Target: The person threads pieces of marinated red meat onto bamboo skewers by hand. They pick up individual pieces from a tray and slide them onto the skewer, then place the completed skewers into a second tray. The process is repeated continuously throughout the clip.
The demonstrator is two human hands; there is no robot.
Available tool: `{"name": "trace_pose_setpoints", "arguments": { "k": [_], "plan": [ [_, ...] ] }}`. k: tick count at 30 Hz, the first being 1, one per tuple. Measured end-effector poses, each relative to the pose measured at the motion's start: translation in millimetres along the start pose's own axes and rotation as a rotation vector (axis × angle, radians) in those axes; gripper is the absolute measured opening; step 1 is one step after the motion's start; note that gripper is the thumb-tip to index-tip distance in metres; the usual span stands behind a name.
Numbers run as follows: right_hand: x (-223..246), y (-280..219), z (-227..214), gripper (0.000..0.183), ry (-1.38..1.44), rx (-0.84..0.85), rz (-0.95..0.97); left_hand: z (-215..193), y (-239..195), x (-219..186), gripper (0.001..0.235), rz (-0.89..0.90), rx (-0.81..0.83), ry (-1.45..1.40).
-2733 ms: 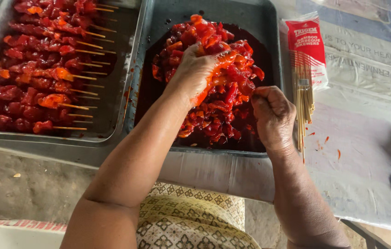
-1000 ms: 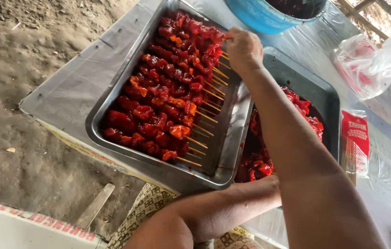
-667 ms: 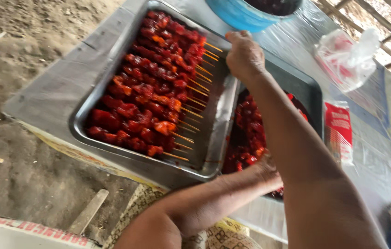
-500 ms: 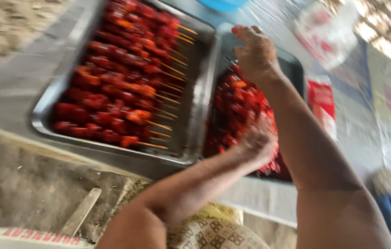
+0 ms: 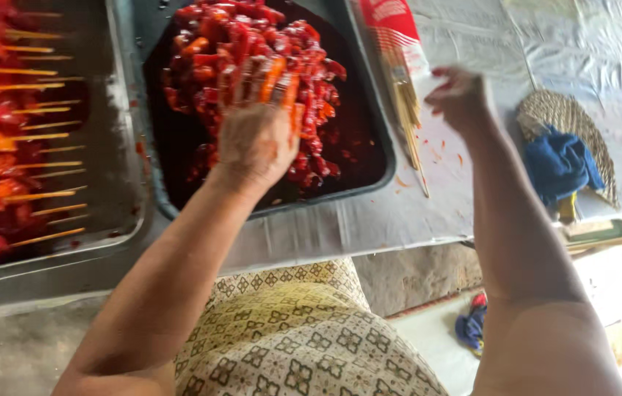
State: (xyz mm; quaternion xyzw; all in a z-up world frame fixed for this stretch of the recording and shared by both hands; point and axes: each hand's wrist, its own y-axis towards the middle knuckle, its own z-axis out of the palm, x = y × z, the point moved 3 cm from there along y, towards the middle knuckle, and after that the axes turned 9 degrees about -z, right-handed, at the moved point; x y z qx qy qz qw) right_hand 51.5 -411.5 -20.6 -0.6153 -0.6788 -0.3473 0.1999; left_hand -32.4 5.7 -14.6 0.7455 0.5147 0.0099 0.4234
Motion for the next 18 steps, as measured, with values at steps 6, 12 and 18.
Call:
{"name": "trace_pose_setpoints", "arguments": {
  "k": [6,12,18],
  "plan": [
    [-18,-69,17,0.052,-0.037,0.092,0.217,-18,9,-1,0.033,0.021,-0.074,0.125],
    [1,-92,26,0.064,-0.153,0.087,0.125,-39,13,26,0.026,-0.062,-0.111,0.012],
    [-8,-112,15,0.043,-0.41,0.021,-0.069,-78,24,63,0.021,-0.019,-0.194,0.068]
  ]
}}
